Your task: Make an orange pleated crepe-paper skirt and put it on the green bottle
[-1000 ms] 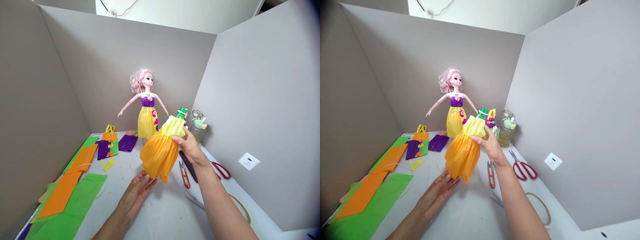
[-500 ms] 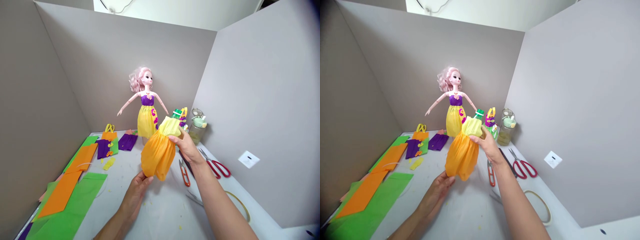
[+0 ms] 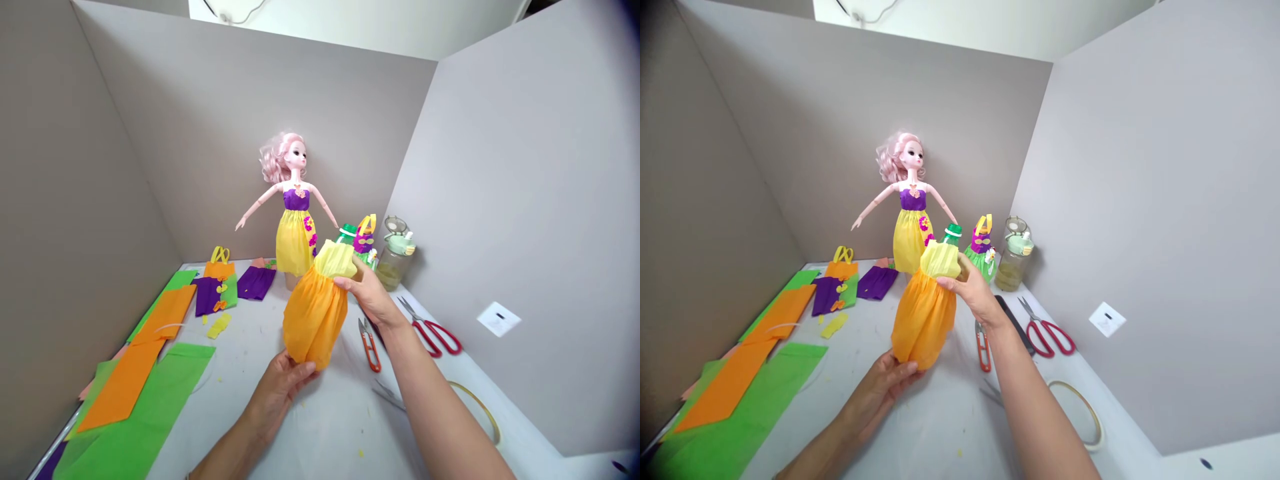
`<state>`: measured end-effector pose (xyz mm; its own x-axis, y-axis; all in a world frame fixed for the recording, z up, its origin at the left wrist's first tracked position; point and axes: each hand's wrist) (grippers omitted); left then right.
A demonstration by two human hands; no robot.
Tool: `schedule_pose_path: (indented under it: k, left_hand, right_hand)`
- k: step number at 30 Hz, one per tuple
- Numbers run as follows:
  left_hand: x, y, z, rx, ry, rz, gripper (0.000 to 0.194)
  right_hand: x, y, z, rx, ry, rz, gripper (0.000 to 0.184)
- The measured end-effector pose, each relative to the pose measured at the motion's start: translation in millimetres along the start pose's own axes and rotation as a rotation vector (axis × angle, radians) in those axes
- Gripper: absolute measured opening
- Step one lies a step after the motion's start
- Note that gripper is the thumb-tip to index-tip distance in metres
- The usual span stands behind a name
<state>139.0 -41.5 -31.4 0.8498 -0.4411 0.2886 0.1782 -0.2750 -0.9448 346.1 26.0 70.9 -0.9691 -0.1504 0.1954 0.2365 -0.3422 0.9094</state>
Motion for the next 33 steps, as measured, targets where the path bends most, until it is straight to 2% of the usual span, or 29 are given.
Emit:
schedule_pose_path:
  k: [4, 6, 8, 9, 11, 13, 14, 16, 20, 24, 27, 31, 33]
  left_hand:
    - [-21.9, 0, 6, -0.108, 0.136, 0.244, 0.028]
    - [-37.4, -15, 4, -0.155, 0.245, 0.333, 0.023]
    - [-53.3, -38, -2, -0.165, 0.302, 0.404, 0.019]
    - [-60.5, -50, -5, -0.141, 0.281, 0.423, 0.018]
    - [-72.2, -74, -9, -0.042, 0.163, 0.427, 0.016]
    - [-78.7, -92, -9, 0.147, -0.036, 0.435, 0.024]
    - [-79.7, -100, -8, 0.232, -0.092, 0.45, 0.03]
    - [-77.8, -111, -3, 0.322, -0.066, 0.48, 0.039]
    - [-63.2, -127, 9, 0.333, 0.049, 0.576, 0.046]
    - [-46.3, -135, 18, 0.388, 0.057, 0.539, 0.046]
    - [-37.1, -139, 19, 0.429, 0.06, 0.508, 0.039]
    - [-30.5, -143, 14, 0.504, 0.055, 0.572, 0.018]
    - [-28.4, -143, 10, 0.528, 0.051, 0.614, 0.015]
  right_hand:
    - [-5, -1, 0, 0.005, 0.039, -0.013, 0.059]
    - [-7, -1, -1, 0.035, 0.087, -0.026, 0.057]
    - [-6, -1, -3, 0.079, 0.158, -0.039, 0.057]
    - [-4, 0, -3, 0.101, 0.198, -0.045, 0.058]
    - [0, 0, -5, 0.138, 0.274, -0.053, 0.064]
    - [6, 0, -6, 0.158, 0.332, -0.052, 0.069]
    - [8, -1, -6, 0.164, 0.352, -0.05, 0.07]
    - [13, -3, -7, 0.176, 0.38, -0.043, 0.072]
    - [16, -5, -7, 0.193, 0.416, -0.034, 0.072]
    - [16, -2, -7, 0.188, 0.43, -0.055, 0.073]
    - [15, 2, -7, 0.177, 0.439, -0.103, 0.074]
    - [13, 9, -9, 0.18, 0.491, -0.163, 0.083]
    - [14, 15, -11, 0.148, 0.478, -0.167, 0.085]
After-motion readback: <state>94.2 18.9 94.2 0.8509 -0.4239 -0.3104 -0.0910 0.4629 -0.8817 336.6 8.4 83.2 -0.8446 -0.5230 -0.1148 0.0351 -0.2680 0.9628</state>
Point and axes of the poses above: each hand's wrist, its own z-axis towards the middle knuckle, its own x-axis out of the palm, y = z × x, and after that the axes turned 7 degrees about z, right-handed
